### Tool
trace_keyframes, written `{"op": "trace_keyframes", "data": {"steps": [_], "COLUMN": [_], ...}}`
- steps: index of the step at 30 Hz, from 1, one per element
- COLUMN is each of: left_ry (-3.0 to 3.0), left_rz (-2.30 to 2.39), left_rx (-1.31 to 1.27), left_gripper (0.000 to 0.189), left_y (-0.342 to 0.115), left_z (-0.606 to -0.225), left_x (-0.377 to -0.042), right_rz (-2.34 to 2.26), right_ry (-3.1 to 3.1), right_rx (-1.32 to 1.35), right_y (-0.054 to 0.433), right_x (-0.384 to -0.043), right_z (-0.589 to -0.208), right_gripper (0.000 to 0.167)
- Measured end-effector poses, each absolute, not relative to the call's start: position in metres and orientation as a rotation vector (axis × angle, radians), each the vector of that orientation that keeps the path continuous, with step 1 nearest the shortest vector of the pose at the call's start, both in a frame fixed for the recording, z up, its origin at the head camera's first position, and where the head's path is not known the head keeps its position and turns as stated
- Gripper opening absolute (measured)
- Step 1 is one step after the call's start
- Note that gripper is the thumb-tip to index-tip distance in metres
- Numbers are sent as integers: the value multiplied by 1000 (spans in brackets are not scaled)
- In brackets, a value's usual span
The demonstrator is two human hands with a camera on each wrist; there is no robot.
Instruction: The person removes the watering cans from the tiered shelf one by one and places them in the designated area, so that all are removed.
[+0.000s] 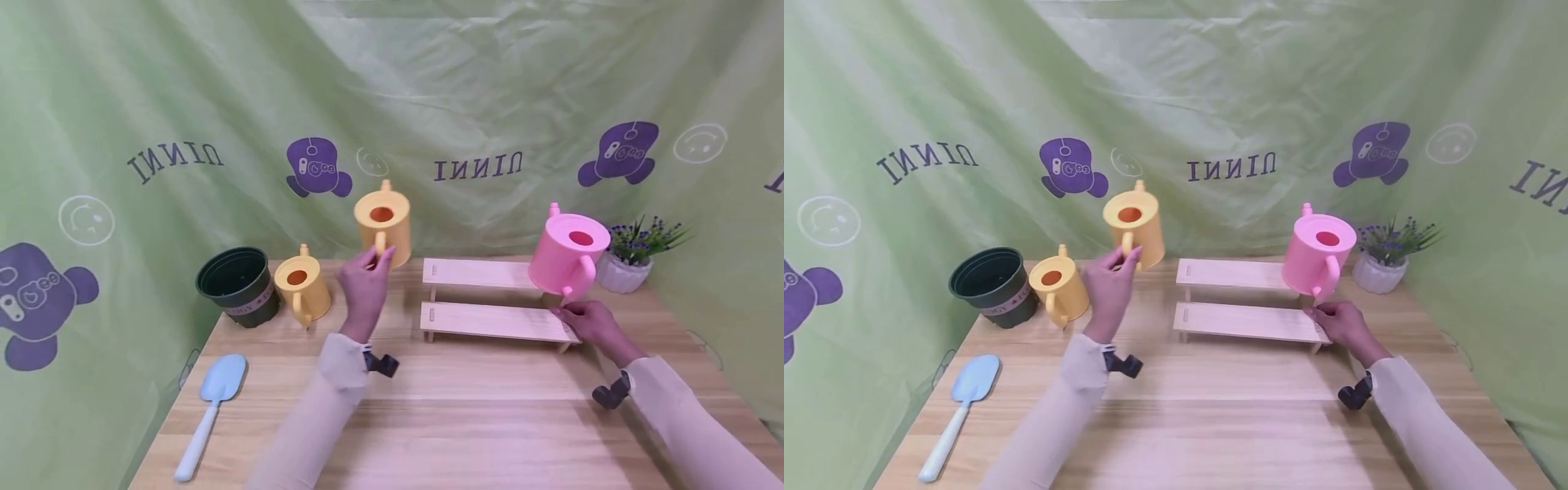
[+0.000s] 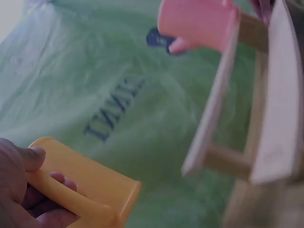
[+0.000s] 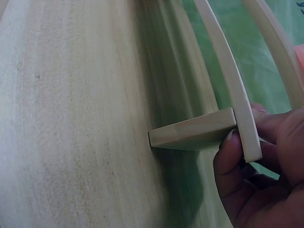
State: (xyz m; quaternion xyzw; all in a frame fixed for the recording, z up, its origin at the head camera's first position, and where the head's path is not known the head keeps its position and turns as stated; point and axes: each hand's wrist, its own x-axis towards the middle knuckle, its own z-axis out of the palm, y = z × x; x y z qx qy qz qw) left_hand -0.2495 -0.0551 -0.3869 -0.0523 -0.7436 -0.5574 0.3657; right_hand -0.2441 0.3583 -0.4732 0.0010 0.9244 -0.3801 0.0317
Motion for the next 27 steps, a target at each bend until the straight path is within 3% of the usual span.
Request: {"op": "trace_keyframes", "data": {"steps": [11,27], "left_ry": [-1997,-1949], "left_rz": [-1393,-1387], "left_rx": [134,187], "left_gripper": [12,18], "left_y": [-114,-125], "left_z": [-471,-503], "left_x": [-237,-228], "right_rz": [-1205,-1186], "right_ry": [2834,2810], "right_rx": [-31,40], "right_y": [361,358], "right_x": [-243,-242], "right_z": [-474,-473], "right_gripper": [46,42]}}
